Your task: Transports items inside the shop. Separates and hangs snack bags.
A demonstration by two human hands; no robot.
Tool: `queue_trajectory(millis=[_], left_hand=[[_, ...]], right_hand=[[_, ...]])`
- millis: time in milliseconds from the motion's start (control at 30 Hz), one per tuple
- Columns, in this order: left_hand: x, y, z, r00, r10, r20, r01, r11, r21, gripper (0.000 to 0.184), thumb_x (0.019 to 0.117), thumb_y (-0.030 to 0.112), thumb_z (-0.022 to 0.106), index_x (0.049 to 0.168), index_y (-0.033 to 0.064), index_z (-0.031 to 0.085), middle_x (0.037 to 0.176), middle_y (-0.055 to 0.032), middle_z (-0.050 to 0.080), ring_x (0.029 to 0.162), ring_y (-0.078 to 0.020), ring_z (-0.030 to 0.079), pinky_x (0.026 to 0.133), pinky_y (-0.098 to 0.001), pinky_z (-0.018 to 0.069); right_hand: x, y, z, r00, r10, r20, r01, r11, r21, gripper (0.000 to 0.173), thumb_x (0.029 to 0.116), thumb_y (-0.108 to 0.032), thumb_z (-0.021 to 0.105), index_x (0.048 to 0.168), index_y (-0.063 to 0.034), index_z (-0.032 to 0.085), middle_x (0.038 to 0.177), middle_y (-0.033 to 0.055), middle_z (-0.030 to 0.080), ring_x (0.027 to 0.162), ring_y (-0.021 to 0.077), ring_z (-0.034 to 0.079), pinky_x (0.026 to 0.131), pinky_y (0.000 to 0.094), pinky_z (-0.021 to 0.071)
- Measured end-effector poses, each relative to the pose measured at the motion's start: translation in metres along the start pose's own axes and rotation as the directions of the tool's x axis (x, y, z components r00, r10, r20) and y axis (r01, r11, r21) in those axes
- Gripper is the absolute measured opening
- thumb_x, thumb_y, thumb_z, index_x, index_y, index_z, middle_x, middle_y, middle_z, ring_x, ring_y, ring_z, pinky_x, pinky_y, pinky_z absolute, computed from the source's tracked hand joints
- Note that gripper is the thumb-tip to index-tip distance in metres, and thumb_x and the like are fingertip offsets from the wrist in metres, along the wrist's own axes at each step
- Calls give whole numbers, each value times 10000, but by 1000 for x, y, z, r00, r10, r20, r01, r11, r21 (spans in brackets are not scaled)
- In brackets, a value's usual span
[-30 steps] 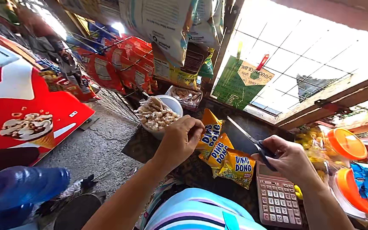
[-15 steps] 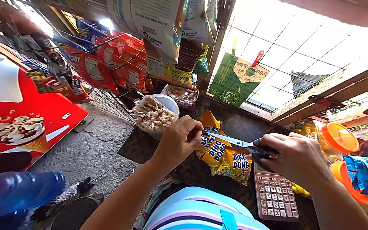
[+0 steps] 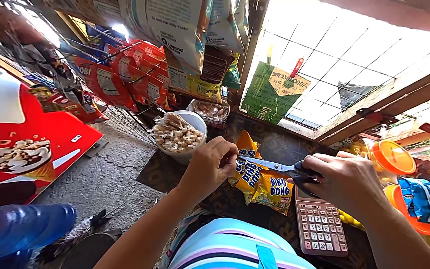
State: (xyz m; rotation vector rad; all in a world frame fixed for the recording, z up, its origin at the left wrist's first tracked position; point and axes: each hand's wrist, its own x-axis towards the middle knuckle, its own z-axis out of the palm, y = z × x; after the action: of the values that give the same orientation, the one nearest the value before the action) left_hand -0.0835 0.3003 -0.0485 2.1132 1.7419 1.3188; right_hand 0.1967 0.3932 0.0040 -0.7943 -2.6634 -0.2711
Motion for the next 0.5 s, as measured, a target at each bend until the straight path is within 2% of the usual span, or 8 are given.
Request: queue_trajectory(millis=[233,500], left_hand=[[-1,1,0,1000,19,6,-19,1000,9,166,939,163,598,938,60,729,842,-13,621,738,10,584,690,-86,481],[0,0,0,1000,28,8,-28,999,17,178,941,174,594,940,66,735,839,-7,625,743,13,588,694,-88,483]], right_hand=[[0,-1,-3,1000,-16,-5,16,999,-30,245,674,-285,789,719,-105,629,560,41,562,461,211,557,456,384,341],[2,-2,-3,1000,-19,-18,18,998,-54,236,678,-285,780,712,-105,631,553,38,554,452,208,543,460,379,331]])
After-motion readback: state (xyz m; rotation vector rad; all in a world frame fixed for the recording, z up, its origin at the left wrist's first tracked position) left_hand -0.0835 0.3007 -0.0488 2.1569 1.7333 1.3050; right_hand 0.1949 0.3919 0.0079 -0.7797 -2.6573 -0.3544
